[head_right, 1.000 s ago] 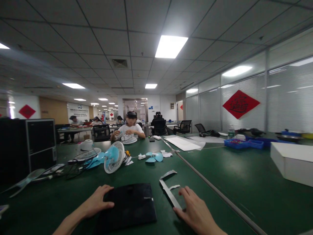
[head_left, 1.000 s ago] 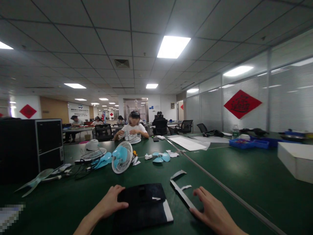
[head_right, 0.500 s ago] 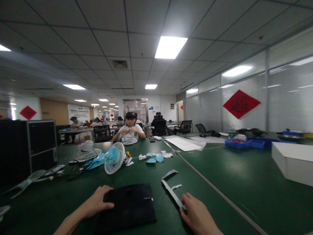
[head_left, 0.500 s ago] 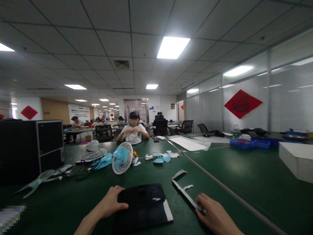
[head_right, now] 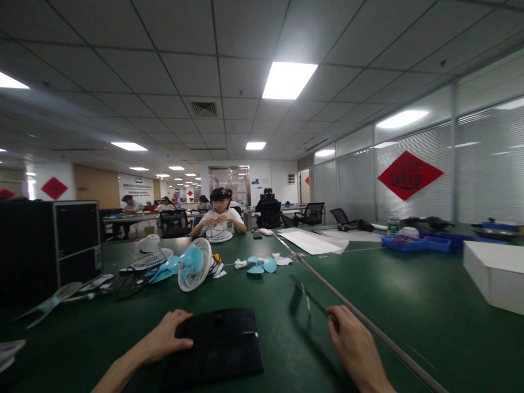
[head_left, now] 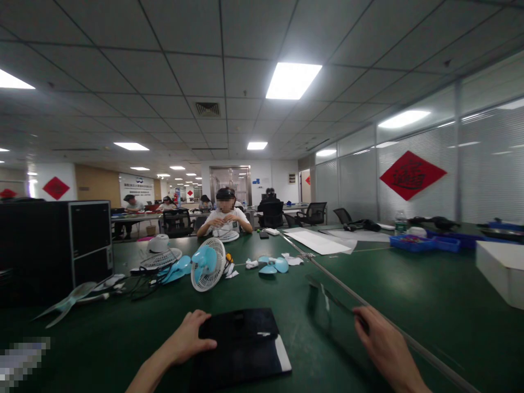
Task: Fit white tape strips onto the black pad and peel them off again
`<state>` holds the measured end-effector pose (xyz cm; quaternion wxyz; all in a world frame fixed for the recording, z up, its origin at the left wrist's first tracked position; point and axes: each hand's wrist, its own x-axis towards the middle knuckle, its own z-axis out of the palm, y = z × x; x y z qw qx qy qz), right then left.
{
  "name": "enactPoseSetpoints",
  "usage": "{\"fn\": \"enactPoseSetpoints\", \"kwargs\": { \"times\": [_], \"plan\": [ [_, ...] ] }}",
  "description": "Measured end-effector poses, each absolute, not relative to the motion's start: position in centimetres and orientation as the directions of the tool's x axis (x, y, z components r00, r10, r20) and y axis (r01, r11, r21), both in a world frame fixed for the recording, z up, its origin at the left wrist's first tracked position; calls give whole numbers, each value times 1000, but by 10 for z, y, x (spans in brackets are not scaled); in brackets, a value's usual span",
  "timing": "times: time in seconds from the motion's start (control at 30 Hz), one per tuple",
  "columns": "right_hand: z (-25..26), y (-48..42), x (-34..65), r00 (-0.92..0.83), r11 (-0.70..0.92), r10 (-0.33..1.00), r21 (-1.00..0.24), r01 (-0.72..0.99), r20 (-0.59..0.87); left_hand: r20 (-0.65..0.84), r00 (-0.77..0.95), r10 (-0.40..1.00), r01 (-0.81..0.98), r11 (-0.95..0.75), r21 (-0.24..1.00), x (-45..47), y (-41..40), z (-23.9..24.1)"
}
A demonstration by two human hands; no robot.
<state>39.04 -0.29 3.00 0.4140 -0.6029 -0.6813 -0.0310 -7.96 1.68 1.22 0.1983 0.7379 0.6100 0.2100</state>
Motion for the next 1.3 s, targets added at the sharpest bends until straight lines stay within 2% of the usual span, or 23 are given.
{"fn": "enactPoseSetpoints", "kwargs": {
  "times": [0.07,0.17,0.27,0.37,0.47,0.57,0.7,0.83,1.0,1.17,1.3],
  "plan": [
    [37,-2,387,118,309,773,-531,789,624,98,154,983,808,-182,560,-79,17,15],
    [52,-5,371,96,394,794,-628,671,601,264,82,961,778,-228,585,-77,19,24],
    [72,-8,346,-16,447,858,-730,516,514,457,-23,889,723,-301,622,-76,18,38],
    [88,-9,320,-162,429,903,-842,328,397,525,-99,845,640,-350,684,-76,11,55],
    [94,-3,296,-297,351,909,-922,162,294,440,-96,893,556,-319,768,-74,1,69],
    [90,8,276,-394,236,898,-970,49,199,314,15,949,483,-282,829,-69,-7,74],
    [74,24,259,-432,135,892,-990,-32,136,170,180,969,485,-238,841,-60,-12,72],
    [53,32,255,-438,72,894,-996,-57,90,109,227,968,440,-202,875,-54,-15,68],
    [40,28,258,-430,19,903,-998,53,-6,-50,260,964,379,-54,924,-56,-15,59],
    [32,26,257,-413,78,910,-972,223,-22,-244,320,916,466,72,882,-59,-12,44],
    [27,26,253,-395,134,919,-931,340,-12,-302,317,899,516,104,850,-59,-8,36]
  ]
}}
